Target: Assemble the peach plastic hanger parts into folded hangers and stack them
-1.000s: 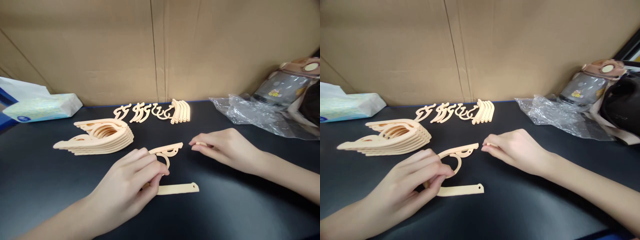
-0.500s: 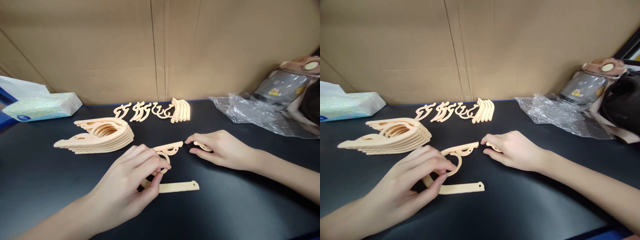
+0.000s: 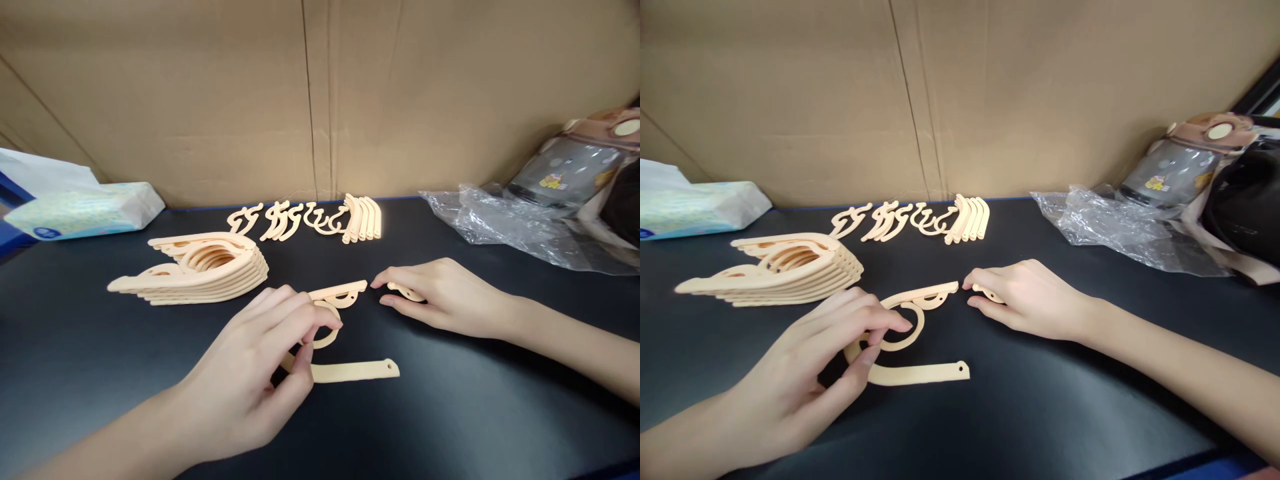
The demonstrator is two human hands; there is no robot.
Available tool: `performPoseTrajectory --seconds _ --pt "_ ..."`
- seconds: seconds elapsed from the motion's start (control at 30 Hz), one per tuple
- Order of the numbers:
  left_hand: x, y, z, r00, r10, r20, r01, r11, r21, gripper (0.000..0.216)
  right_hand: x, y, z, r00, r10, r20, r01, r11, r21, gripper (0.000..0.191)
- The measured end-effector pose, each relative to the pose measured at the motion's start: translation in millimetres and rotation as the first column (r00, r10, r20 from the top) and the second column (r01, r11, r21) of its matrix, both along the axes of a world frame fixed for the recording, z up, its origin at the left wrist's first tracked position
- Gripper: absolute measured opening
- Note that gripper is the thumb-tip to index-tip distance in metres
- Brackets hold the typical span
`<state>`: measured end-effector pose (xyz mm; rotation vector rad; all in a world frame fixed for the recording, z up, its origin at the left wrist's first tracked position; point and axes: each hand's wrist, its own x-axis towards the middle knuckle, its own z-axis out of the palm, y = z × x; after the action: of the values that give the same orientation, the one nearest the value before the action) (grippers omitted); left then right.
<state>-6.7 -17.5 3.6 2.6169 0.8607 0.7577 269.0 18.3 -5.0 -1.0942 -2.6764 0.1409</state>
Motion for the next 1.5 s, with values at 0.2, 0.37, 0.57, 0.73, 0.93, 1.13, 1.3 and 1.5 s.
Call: performPoseTrajectory --seconds 0.2,0.37,0.57,0.73,0.93,1.13,1.3,1.5 --pt "-0.5 -0.6 0.2 1.0 -0.008 0.016 0.008 1.0 0.012 0.031 -0.9 0.6 -0.1 1.0 0.006 -0.006 -0.006 1.0 -0.017 0.021" --pt "-0.9 -0.9 -1.9 1.0 -0.008 0.019 0.007 1.0 0.016 0.036 -0.9 0.1 0.6 1.0 0.006 -0.007 -0.006 1.0 -0.017 0.021" --pt "-0.6 -0.4 -2.5 1.0 -0.012 0.016 0.012 1.0 0.028 0.035 -0.2 0.4 1.0 1.0 0.005 -0.003 -0.005 1.0 -0.029 0.021" --pt "-0.6 -0.6 -2.9 1.0 -0.018 0.013 0.017 1.0 0.019 0.033 0.1 -0.1 1.5 1.0 0.005 0.0 -0.005 0.999 -0.037 0.021" --pt "-0.8 0.1 -4.7 1.0 -0.02 0.002 0.02 1.0 0.01 0.032 -0.4 0.1 1.2 1.0 0.016 -0.003 -0.016 1.0 -0.027 0.021" --pt "-0.4 0.6 -5.2 1.0 -0.015 0.001 0.015 1.0 0.01 0.031 0.2 0.9 0.3 1.0 0.017 0.001 -0.017 0.999 -0.036 0.022" --pt "-0.9 1.1 -5.6 1.0 -0.008 0.0 0.008 1.0 0.014 0.029 0.2 0.3 0.6 1.0 0.019 -0.002 -0.019 0.999 -0.046 0.021" --pt "1.1 1.2 -4.3 1.0 0.002 0.003 -0.002 1.0 0.023 0.019 0.3 1.1 0.8 1.0 0.015 -0.003 -0.016 0.999 -0.042 0.022"
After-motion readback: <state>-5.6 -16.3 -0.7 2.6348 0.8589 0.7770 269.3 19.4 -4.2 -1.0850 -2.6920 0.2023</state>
